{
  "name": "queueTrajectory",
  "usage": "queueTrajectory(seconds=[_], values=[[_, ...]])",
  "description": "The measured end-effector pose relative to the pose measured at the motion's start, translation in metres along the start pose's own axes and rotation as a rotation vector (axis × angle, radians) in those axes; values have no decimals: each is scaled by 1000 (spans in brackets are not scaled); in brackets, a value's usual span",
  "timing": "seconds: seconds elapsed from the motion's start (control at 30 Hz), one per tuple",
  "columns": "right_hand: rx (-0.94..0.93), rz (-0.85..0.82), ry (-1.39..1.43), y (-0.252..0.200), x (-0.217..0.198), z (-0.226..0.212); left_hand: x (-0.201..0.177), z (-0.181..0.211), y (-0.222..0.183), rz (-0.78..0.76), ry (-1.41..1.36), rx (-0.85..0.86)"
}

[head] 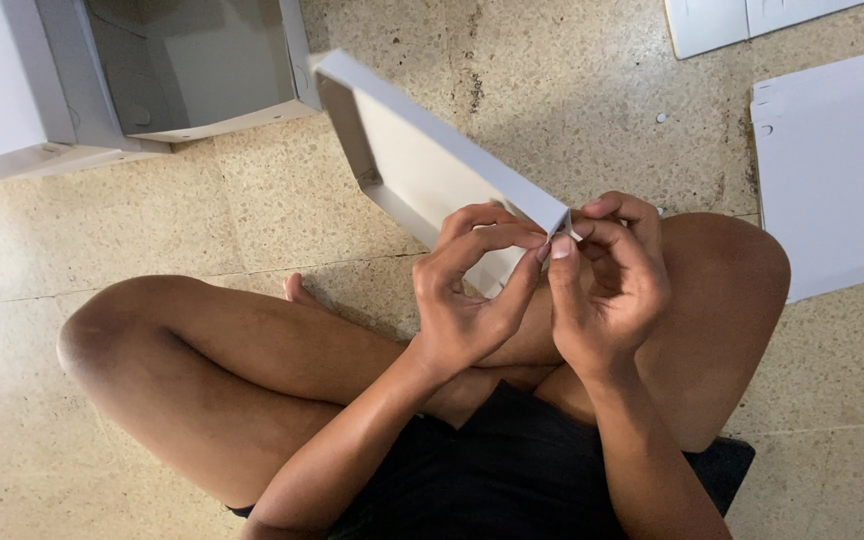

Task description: The person folds white paper box components by hand, securing the corner tabs and placing a completed lid onto a base.

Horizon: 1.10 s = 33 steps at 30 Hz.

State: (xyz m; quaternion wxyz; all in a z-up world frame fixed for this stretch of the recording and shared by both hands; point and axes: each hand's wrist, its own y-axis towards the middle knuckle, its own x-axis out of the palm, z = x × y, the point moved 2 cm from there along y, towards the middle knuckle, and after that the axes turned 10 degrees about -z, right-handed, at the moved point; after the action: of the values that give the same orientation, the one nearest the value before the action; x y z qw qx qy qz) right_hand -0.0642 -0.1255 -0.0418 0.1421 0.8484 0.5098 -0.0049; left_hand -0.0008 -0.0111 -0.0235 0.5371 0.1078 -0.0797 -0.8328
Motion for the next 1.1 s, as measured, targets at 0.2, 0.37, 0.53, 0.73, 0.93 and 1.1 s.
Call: queueTrajectory(seconds=[0.2,0.37,0.53,0.73,0.93,1.1], values=[[-27,-43,4,1,-5,0,-3,6,7,-29,-67,52],[-25,-68,9,5,-3,-6,-4,-2,4,-44,-137,43],[-23,-104,-27,5,-6,-9,-4,-11,1,-44,-138,21],[-45,-104,21,3,-4,-7,-6,-13,3,-55,-125,-22],[-14,-79,71,2,-4,-7,-8,-15,8,-84,-138,-45],[-47,-37,21,3,-8,-5,-13,-16,9,-119,-142,-105]])
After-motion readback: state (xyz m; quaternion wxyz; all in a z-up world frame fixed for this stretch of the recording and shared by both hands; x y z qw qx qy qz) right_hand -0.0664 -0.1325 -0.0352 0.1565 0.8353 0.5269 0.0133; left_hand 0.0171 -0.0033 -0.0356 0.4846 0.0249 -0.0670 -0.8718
